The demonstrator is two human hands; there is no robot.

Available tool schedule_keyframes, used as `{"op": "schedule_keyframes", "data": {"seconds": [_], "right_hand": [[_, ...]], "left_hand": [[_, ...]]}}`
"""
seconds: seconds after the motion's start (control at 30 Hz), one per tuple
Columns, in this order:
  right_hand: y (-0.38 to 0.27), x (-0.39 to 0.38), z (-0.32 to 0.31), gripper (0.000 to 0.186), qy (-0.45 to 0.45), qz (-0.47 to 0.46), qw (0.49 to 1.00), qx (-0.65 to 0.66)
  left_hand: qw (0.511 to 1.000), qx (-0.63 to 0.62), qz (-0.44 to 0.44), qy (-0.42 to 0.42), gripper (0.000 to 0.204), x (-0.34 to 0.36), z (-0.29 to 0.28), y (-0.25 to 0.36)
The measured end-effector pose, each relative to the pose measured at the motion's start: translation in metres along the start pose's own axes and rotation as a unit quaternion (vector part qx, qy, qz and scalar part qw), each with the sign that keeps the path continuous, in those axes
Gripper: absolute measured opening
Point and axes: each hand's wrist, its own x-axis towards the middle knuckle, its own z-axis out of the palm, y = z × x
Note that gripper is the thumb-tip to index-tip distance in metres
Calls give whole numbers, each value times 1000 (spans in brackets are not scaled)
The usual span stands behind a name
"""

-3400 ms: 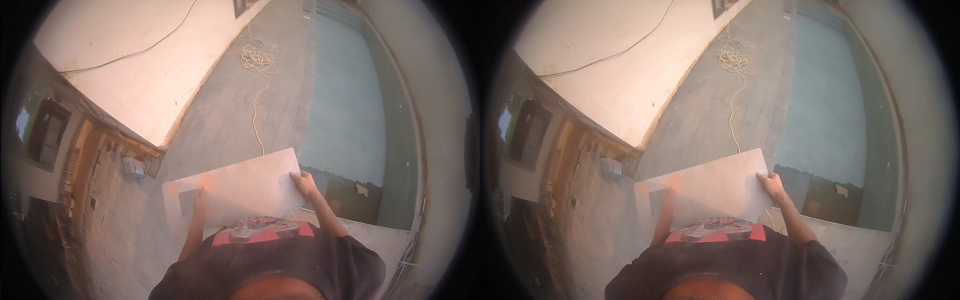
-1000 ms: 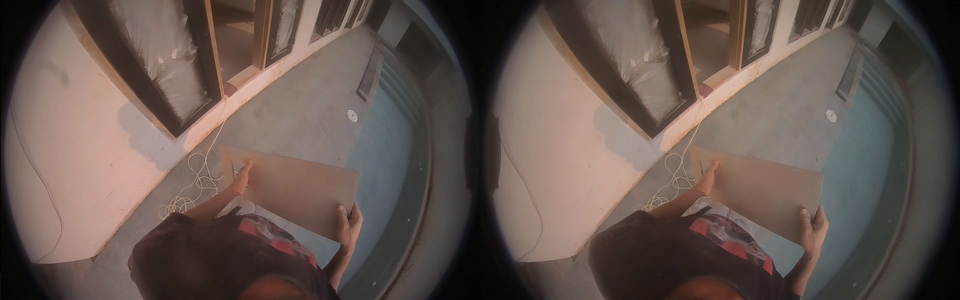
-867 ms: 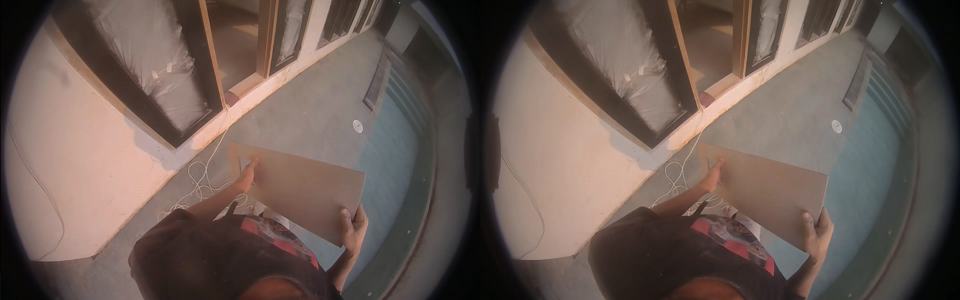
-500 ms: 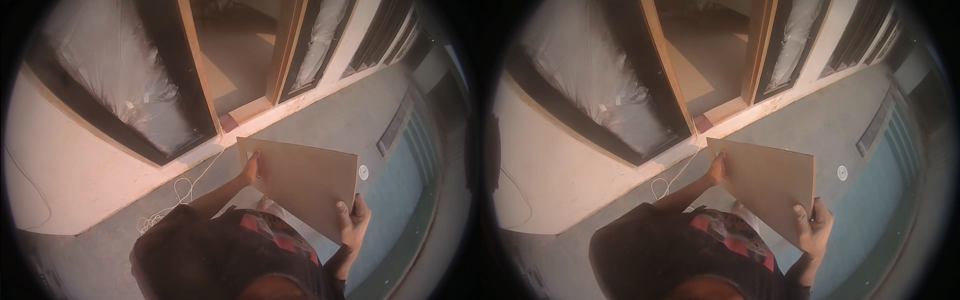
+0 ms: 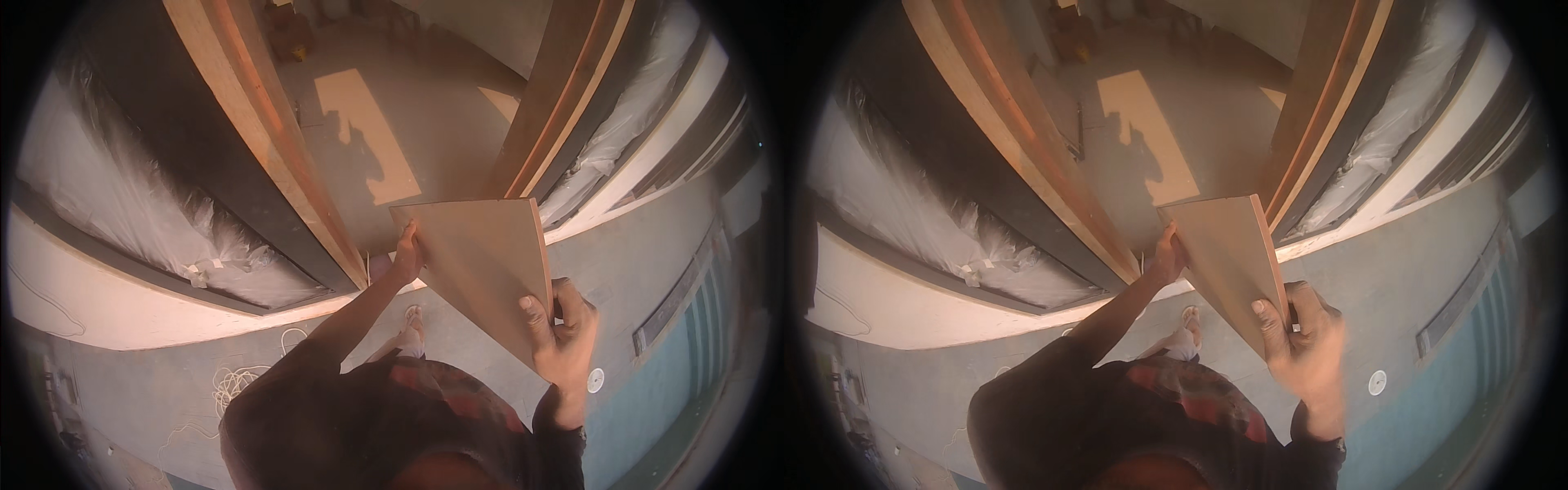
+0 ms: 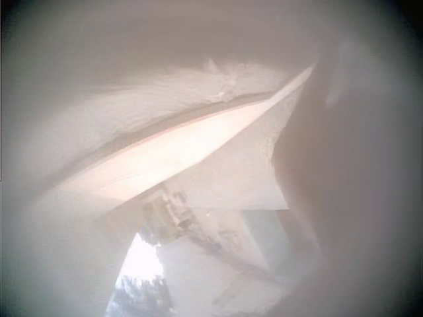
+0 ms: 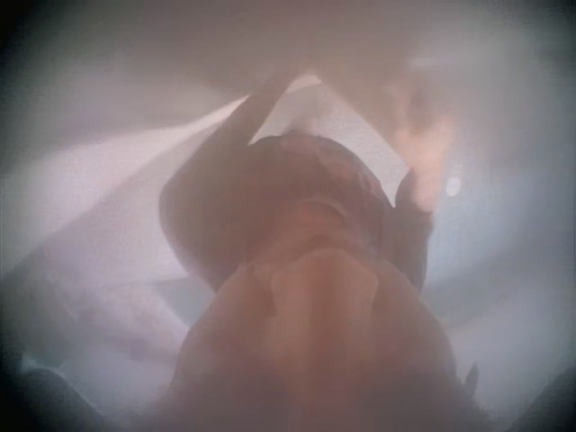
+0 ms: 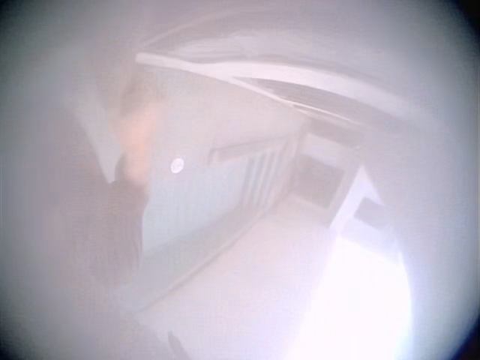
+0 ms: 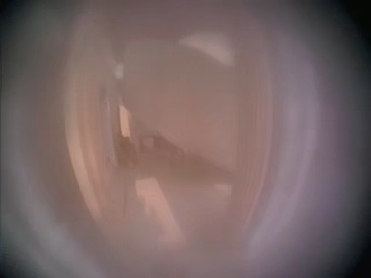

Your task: The person uses an angle grinder to cut a tile, carries it into a room, applies mortar to the floor using a trowel, and fits the tile into place around floor fixtures.

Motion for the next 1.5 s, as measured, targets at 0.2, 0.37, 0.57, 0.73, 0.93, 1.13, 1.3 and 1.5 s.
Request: {"op": "schedule_keyframes", "data": {"seconds": [0.2,0.37,0.57,0.73,0.93,1.13,1.3,1.5], "right_hand": [[18,123,33,22,-22,-35,998,45],[26,220,74,21,-43,-103,989,99],[33,330,130,17,-144,-93,973,152],[35,440,209,15,-283,-114,939,156],[70,598,333,15,-418,-190,872,170],[86,736,410,24,-519,-159,826,154],[91,819,431,25,-501,-152,827,205],[90,869,475,22,-504,-153,817,236]], "left_hand": [[991,73,49,105,71,108,-31,67],[967,51,48,245,71,163,-74,122],[947,-30,150,282,68,210,-105,154],[892,-33,267,362,63,227,-182,151],[817,-40,212,534,53,260,-194,192],[822,-85,262,498,57,332,-230,278],[810,-30,279,515,59,368,-267,314],[775,-46,311,548,52,390,-278,384]]}}
